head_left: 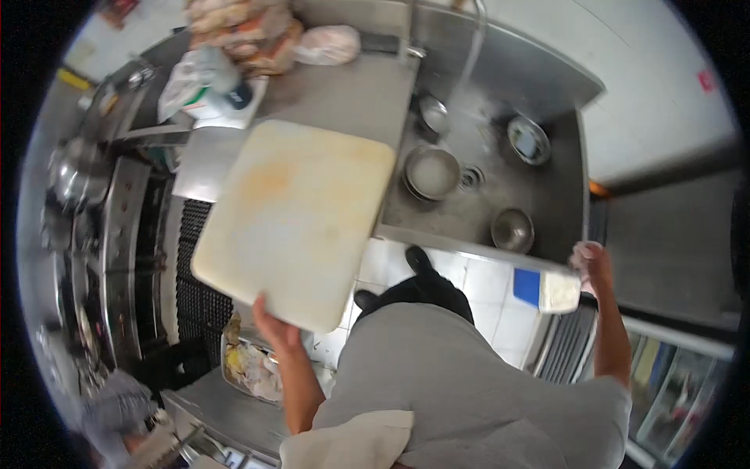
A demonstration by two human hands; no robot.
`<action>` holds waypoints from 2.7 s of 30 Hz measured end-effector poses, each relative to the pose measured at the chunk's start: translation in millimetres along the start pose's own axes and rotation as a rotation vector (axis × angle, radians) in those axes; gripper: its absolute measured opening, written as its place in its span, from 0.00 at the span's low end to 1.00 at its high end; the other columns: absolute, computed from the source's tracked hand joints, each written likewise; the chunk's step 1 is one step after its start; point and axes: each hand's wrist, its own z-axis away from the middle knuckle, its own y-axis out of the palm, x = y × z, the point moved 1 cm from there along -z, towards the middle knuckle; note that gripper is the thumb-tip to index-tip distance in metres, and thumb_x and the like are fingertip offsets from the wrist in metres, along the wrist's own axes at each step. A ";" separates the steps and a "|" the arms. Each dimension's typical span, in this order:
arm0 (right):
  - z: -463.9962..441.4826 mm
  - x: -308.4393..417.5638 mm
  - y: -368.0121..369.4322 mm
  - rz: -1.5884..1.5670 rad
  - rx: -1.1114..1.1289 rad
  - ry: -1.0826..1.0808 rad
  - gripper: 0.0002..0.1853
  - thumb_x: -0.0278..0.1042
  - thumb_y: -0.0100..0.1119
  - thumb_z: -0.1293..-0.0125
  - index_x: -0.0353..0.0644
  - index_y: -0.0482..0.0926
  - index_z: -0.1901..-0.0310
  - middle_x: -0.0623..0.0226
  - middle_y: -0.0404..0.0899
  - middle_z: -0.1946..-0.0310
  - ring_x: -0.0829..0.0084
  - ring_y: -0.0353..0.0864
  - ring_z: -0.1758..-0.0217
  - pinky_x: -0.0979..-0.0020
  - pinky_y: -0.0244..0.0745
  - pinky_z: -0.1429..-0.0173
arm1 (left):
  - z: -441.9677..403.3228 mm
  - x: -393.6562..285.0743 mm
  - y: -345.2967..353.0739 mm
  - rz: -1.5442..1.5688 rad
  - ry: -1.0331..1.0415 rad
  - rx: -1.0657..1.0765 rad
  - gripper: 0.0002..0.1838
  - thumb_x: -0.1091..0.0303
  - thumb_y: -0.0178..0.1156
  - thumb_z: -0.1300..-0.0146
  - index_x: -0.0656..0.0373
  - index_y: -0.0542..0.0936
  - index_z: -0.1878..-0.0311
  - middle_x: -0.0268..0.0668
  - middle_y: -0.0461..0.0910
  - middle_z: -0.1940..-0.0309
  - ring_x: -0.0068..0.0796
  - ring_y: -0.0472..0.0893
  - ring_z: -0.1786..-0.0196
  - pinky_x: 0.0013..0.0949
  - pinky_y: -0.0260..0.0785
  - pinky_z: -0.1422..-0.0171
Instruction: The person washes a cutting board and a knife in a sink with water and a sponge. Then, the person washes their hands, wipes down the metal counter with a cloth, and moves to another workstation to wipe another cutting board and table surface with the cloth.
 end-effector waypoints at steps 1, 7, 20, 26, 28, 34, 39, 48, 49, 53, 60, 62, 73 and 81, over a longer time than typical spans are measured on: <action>-5.3 14.4 -9.2 0.381 -0.169 -0.385 0.16 0.25 0.49 0.43 0.37 0.72 0.52 0.58 0.74 0.54 0.71 0.76 0.59 0.71 0.72 0.58 | -7.0 13.0 2.8 0.030 -0.018 -0.014 0.22 0.60 0.51 0.44 0.62 0.67 0.49 0.40 0.73 0.54 0.38 0.72 0.51 0.40 0.67 0.47; -134.2 39.4 46.5 0.170 0.075 -0.700 0.19 0.26 0.51 0.44 0.38 0.70 0.49 0.59 0.74 0.53 0.69 0.75 0.53 0.70 0.69 0.51 | -29.2 54.9 17.5 0.071 0.015 0.034 0.21 0.62 0.51 0.41 0.62 0.67 0.47 0.40 0.72 0.52 0.37 0.72 0.49 0.39 0.65 0.45; -184.2 301.0 138.2 0.262 0.438 -0.801 0.21 0.38 0.58 0.47 0.35 0.69 0.54 0.53 0.75 0.62 0.63 0.74 0.58 0.68 0.67 0.53 | -157.2 42.2 43.4 -0.170 0.205 -0.125 0.25 0.62 0.52 0.41 0.70 0.64 0.46 0.44 0.73 0.55 0.41 0.75 0.55 0.41 0.69 0.51; -216.6 339.7 175.6 -0.084 0.507 -0.815 0.17 0.39 0.49 0.39 0.34 0.72 0.54 0.60 0.75 0.59 0.69 0.72 0.56 0.70 0.66 0.50 | -148.7 113.2 102.8 -1.277 1.159 -0.506 0.33 0.65 0.60 0.53 0.70 0.62 0.44 0.57 0.60 0.44 0.54 0.58 0.39 0.48 0.48 0.35; -262.6 351.9 195.3 0.157 0.509 -1.099 0.19 0.42 0.44 0.36 0.34 0.71 0.53 0.59 0.74 0.56 0.67 0.71 0.51 0.71 0.63 0.45 | -104.4 121.2 171.2 -1.305 1.246 -0.534 0.31 0.71 0.59 0.55 0.61 0.64 0.43 0.48 0.58 0.40 0.48 0.54 0.36 0.47 0.43 0.33; -288.5 366.2 213.9 0.003 0.496 -1.133 0.18 0.40 0.47 0.37 0.35 0.73 0.53 0.60 0.74 0.58 0.69 0.71 0.55 0.72 0.64 0.49 | -54.7 162.1 307.2 -1.228 1.512 0.159 0.29 0.71 0.58 0.54 0.63 0.66 0.45 0.50 0.58 0.41 0.51 0.59 0.39 0.44 0.53 0.36; -271.9 387.5 201.9 -0.005 0.929 -0.952 0.16 0.37 0.49 0.39 0.34 0.71 0.54 0.63 0.72 0.60 0.75 0.70 0.56 0.74 0.65 0.51 | -116.6 234.8 373.1 -1.155 0.970 0.343 0.19 0.67 0.57 0.52 0.63 0.70 0.55 0.48 0.69 0.51 0.45 0.68 0.47 0.38 0.62 0.43; -272.0 379.8 158.6 -0.274 0.530 -0.919 0.20 0.36 0.50 0.40 0.34 0.66 0.49 0.61 0.71 0.56 0.69 0.70 0.52 0.70 0.63 0.47 | -139.2 243.7 448.8 -0.981 0.846 0.316 0.09 0.70 0.56 0.56 0.61 0.76 0.70 0.48 0.77 0.69 0.45 0.78 0.62 0.40 0.69 0.57; -296.5 372.9 159.6 -0.065 0.385 -1.027 0.22 0.36 0.51 0.40 0.34 0.64 0.47 0.58 0.70 0.54 0.67 0.69 0.50 0.69 0.62 0.45 | -132.4 231.3 456.0 -1.046 0.845 0.345 0.08 0.70 0.56 0.57 0.61 0.77 0.71 0.48 0.77 0.70 0.45 0.78 0.63 0.40 0.70 0.58; -343.4 333.1 199.3 -0.177 0.030 -1.410 0.24 0.29 0.48 0.44 0.35 0.61 0.44 0.57 0.69 0.53 0.65 0.68 0.50 0.68 0.60 0.44 | -103.9 213.5 483.2 -1.596 0.853 0.406 0.07 0.70 0.57 0.62 0.60 0.78 0.76 0.46 0.77 0.75 0.42 0.79 0.67 0.42 0.70 0.63; -424.6 251.5 237.2 0.174 0.434 -1.179 0.24 0.35 0.42 0.38 0.36 0.59 0.42 0.55 0.65 0.47 0.65 0.64 0.44 0.71 0.58 0.41 | -127.1 242.7 485.9 -1.190 0.776 0.599 0.07 0.65 0.58 0.61 0.57 0.79 0.80 0.44 0.78 0.77 0.41 0.79 0.70 0.40 0.70 0.67; -453.8 235.5 245.0 0.165 0.556 -1.134 0.24 0.35 0.41 0.39 0.37 0.59 0.41 0.57 0.65 0.47 0.65 0.64 0.44 0.71 0.59 0.42 | -140.8 241.2 480.6 -1.284 0.846 0.538 0.09 0.63 0.58 0.61 0.59 0.79 0.79 0.45 0.78 0.77 0.44 0.78 0.70 0.43 0.71 0.67; -251.2 396.7 156.5 -0.009 0.979 -0.779 0.15 0.34 0.48 0.47 0.40 0.69 0.57 0.67 0.71 0.63 0.75 0.73 0.62 0.71 0.72 0.66 | -92.7 236.1 437.3 -0.696 0.729 0.866 0.25 0.75 0.55 0.52 0.60 0.66 0.47 0.40 0.75 0.64 0.32 0.75 0.58 0.37 0.68 0.55; -281.2 366.8 174.6 -1.039 0.783 -0.435 0.13 0.30 0.51 0.44 0.35 0.68 0.57 0.63 0.71 0.63 0.69 0.73 0.58 0.71 0.69 0.56 | -139.3 309.4 421.6 -0.609 0.012 0.733 0.21 0.56 0.52 0.42 0.54 0.68 0.47 0.33 0.74 0.60 0.26 0.74 0.59 0.31 0.68 0.58</action>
